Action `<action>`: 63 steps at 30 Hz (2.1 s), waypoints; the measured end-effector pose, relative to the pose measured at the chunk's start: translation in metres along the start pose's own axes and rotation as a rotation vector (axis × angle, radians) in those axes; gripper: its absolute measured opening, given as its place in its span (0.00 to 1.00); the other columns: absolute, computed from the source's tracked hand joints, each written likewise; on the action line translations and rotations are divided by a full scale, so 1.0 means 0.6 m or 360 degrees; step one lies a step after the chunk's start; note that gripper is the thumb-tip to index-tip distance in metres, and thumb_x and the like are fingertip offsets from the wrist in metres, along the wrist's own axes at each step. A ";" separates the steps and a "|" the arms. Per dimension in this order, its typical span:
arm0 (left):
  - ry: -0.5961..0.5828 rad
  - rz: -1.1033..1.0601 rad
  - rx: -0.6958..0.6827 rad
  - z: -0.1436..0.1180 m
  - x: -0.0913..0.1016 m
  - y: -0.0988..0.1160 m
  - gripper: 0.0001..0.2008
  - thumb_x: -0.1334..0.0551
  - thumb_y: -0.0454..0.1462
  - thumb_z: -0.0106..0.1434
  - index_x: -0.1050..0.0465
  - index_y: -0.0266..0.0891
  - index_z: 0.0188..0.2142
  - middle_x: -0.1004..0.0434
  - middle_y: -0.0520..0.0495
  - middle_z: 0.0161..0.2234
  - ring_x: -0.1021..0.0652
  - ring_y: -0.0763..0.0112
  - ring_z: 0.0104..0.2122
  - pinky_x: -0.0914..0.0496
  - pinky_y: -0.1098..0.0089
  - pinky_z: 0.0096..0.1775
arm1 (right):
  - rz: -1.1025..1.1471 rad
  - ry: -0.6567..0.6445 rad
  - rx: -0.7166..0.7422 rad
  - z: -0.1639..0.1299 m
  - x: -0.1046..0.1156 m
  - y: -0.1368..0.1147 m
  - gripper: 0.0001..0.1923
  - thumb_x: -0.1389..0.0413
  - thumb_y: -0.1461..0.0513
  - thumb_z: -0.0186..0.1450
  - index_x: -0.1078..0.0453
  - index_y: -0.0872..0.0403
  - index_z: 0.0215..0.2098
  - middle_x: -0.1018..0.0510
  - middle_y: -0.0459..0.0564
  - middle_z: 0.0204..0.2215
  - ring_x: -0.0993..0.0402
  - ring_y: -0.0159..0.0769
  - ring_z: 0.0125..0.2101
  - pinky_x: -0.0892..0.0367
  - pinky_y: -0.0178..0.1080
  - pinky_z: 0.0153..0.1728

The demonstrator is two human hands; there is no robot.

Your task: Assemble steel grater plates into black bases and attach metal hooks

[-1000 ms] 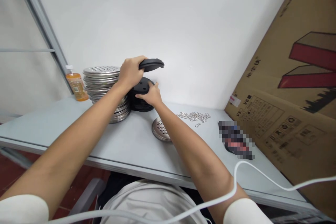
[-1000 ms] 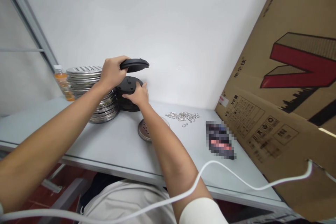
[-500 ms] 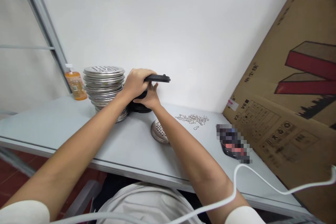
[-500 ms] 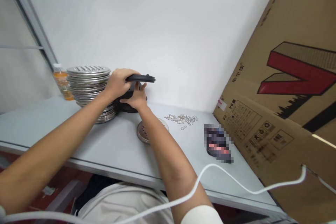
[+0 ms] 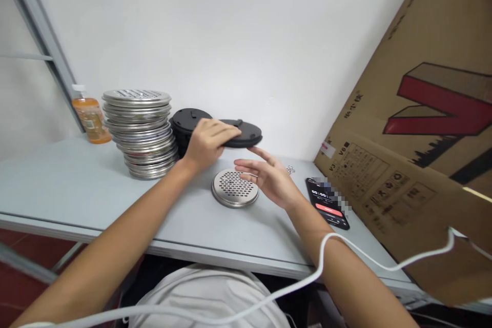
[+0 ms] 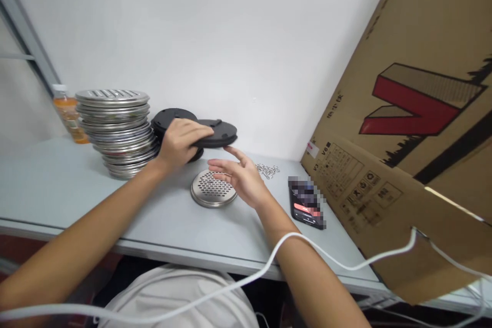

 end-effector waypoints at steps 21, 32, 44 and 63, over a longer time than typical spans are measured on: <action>-0.1691 -0.0611 0.1024 -0.115 -0.085 -0.002 0.46 0.41 0.61 0.59 0.43 0.35 0.68 0.38 0.32 0.65 0.34 0.45 0.63 0.38 0.56 0.60 | 0.0499 0.0732 -0.0349 0.011 0.192 0.009 0.12 0.49 0.66 0.57 0.29 0.57 0.38 0.18 0.52 0.27 0.23 0.38 0.23 0.25 0.38 0.23; -0.1141 -0.1288 0.2033 -0.121 -0.092 -0.011 0.36 0.21 0.28 0.28 0.22 0.39 0.41 0.18 0.37 0.43 0.19 0.47 0.47 0.27 0.69 0.40 | 0.0069 0.0478 -0.0405 0.001 0.177 0.010 0.15 0.43 0.63 0.60 0.25 0.51 0.46 0.15 0.48 0.35 0.21 0.37 0.28 0.25 0.39 0.28; -0.0640 -0.2307 0.2601 -0.128 -0.109 -0.003 0.12 0.30 0.26 0.55 0.24 0.31 0.39 0.17 0.36 0.36 0.17 0.63 0.32 0.21 0.66 0.38 | -0.0016 0.0681 -0.0661 0.000 0.175 0.036 0.09 0.39 0.58 0.61 0.24 0.57 0.35 0.18 0.54 0.23 0.22 0.41 0.22 0.25 0.41 0.24; -0.0052 -0.2321 0.2860 -0.116 -0.112 -0.008 0.11 0.38 0.33 0.64 0.24 0.32 0.45 0.16 0.40 0.34 0.17 0.61 0.33 0.22 0.63 0.43 | 0.0000 0.0658 -0.0267 0.011 0.158 0.033 0.09 0.37 0.58 0.60 0.24 0.55 0.35 0.16 0.52 0.28 0.21 0.40 0.27 0.23 0.40 0.31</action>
Point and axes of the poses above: each hand's wrist, its own z-axis towards the middle knuckle, its own x-axis out of the back of the hand, y = z × x, the point moved 3 cm from there along z, towards the middle knuckle
